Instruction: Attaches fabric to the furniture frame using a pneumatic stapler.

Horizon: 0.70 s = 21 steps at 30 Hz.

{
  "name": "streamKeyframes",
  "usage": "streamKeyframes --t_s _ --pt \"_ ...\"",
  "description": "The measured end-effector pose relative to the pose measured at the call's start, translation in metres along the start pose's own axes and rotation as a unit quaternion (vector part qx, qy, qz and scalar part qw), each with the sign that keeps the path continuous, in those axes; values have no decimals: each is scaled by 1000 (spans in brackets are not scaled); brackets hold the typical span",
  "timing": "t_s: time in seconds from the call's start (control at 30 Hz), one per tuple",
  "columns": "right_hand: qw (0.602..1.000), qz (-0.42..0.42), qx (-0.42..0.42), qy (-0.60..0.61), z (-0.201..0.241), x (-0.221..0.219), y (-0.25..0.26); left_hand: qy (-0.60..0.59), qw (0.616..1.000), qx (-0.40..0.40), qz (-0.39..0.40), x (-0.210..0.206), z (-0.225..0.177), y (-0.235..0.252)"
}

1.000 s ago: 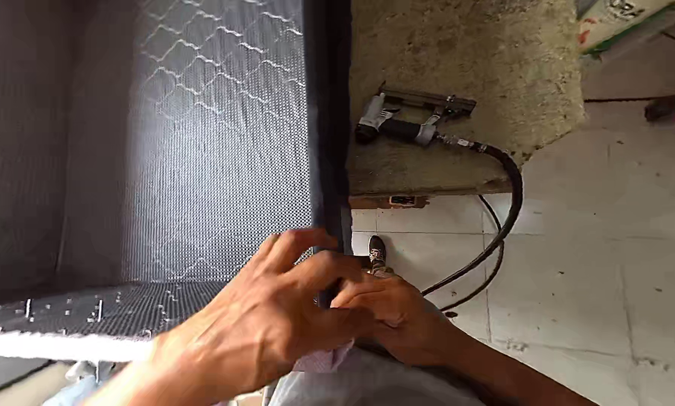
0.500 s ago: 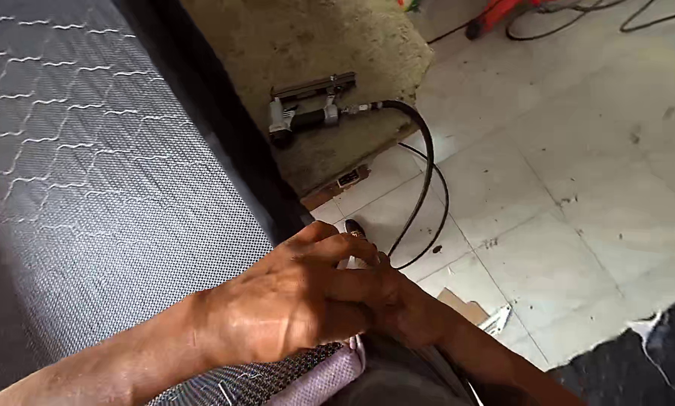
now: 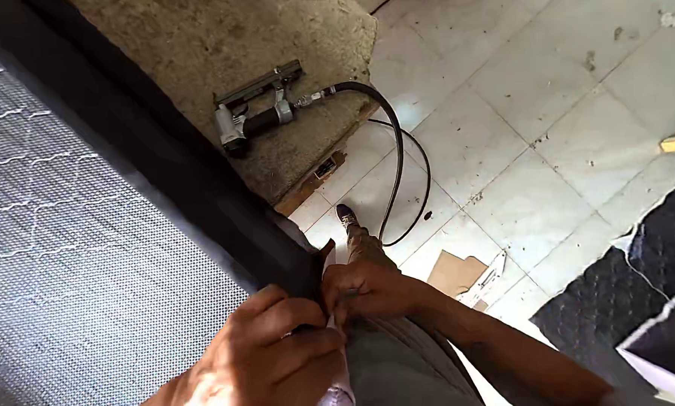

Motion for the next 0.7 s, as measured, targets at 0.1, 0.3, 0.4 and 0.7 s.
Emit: streamKeyframes --t_s 0.1,0.3,0.4,0.7 --pt "999 22 -18 -25 -18 -1 4 -4 1000 20 19 -5 1 -2" --pt "999 8 -16 50 -34 11 12 29 997 8 76 -8 -1 10" --pt "998 27 -21 53 -37 8 1 17 996 -2 89 -10 0 11" --pt "991 46 -106 69 -55 1 12 -36 991 -10 130 -10 5 15"
Point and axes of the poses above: each hand's wrist, its own y-axis towards the middle knuckle, its own x-axis out of the back of the hand, z = x × y, the point moved 9 cm from there along y, towards the middle knuckle, and after that the axes turned 13 degrees about -x, right-handed, at the moved point
